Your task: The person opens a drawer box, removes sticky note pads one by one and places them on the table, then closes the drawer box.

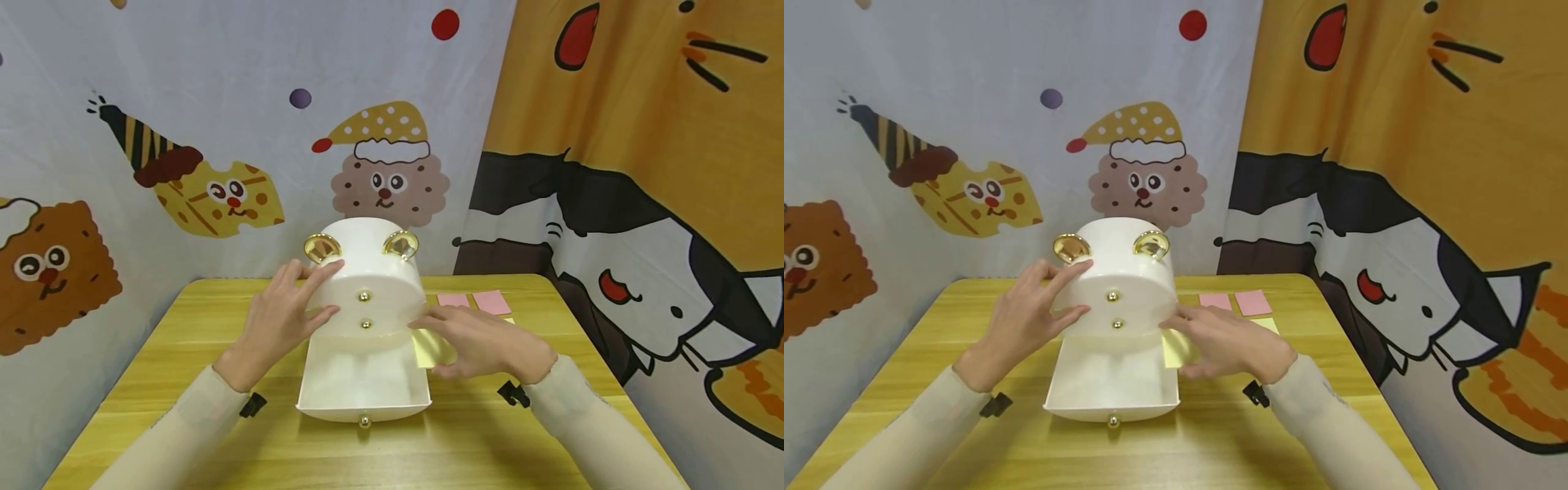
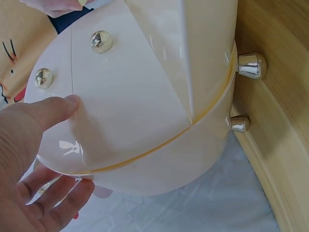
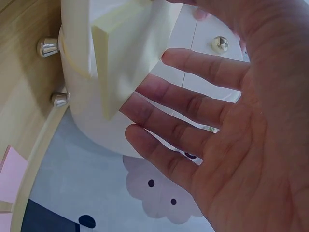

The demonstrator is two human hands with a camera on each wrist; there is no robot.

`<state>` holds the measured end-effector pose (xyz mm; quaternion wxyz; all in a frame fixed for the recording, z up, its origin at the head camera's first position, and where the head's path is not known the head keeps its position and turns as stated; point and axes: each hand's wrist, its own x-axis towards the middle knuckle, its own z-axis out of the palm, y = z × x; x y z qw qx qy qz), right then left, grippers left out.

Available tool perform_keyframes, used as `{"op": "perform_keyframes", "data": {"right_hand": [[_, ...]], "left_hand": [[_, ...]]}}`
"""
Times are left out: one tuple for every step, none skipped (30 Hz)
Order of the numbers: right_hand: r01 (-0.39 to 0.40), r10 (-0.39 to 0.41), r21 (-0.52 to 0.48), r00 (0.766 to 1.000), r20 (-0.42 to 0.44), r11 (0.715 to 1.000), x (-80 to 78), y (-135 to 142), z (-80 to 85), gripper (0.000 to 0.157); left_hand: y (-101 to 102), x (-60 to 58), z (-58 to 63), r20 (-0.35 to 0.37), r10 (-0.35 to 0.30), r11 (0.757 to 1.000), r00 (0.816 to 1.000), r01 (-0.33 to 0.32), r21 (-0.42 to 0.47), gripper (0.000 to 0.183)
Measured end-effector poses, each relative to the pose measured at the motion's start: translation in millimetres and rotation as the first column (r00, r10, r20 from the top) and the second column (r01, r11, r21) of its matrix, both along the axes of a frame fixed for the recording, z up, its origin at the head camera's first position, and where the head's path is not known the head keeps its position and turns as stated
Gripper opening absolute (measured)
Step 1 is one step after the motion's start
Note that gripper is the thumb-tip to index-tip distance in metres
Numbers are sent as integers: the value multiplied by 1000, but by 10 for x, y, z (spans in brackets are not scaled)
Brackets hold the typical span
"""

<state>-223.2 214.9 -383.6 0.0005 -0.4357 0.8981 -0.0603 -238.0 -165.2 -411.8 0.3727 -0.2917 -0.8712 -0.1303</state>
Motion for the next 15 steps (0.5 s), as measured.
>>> {"op": "perform_keyframes", "data": {"right_hand": [[4, -4, 1, 1000, 0, 1000, 0, 10, 0, 78], [7, -7, 0, 1000, 2, 1000, -2, 18, 0, 78], [10, -10, 0, 1000, 7, 1000, -3, 27, 1, 78], [13, -13, -1, 1000, 11, 1000, -5, 36, 1, 78], [16, -16, -2, 1000, 18, 1000, -8, 46, 0, 79], [18, -18, -5, 1000, 25, 1000, -12, 56, 0, 79], [20, -20, -10, 999, 33, 1000, -16, 66, 0, 79], [24, -23, -13, 999, 38, 1000, -21, 76, -1, 79], [26, -25, -16, 999, 42, 1000, -25, 87, -3, 79], [28, -28, -17, 999, 44, 999, -29, 97, -5, 79], [29, -28, -19, 998, 48, 999, -33, 109, -7, 78], [31, -30, -20, 998, 50, 999, -36, 119, -10, 78], [32, -31, -19, 998, 50, 999, -40, 132, -16, 77], [35, -34, -17, 998, 51, 999, -42, 145, -22, 77], [38, -37, -18, 998, 54, 999, -44, 158, -27, 77]], "left_hand": [[0, 1, 2, 0, -1, 1000, 1000, 1, 0, 92], [-1, 2, 3, 0, 0, 1000, 1000, 0, -1, 92], [-1, 3, 5, -1, -1, 1000, 1000, 1, -2, 92], [-2, 3, 6, 0, -1, 1000, 1000, 1, -2, 92], [-2, 4, 7, -1, -1, 1000, 1000, 1, -4, 92], [-3, 4, 7, -1, -1, 1000, 1000, 1, -4, 92], [-4, 4, 7, -2, -2, 1000, 1000, 2, -5, 92], [-4, 3, 7, -3, -2, 1000, 1000, 2, -5, 92], [-5, 2, 6, -4, -3, 1000, 1000, 3, -5, 92], [-5, 2, 6, -5, -3, 1000, 1000, 3, -4, 92], [-5, 2, 6, -7, -3, 1000, 1000, 3, -4, 92], [-5, 2, 7, -8, -4, 1000, 1000, 4, -5, 92], [-4, 2, 7, -9, -4, 1000, 1000, 4, -5, 92], [-4, 1, 9, -10, -4, 1000, 1000, 4, -6, 92], [-4, 1, 10, -11, -4, 1000, 1000, 4, -7, 92]]}}
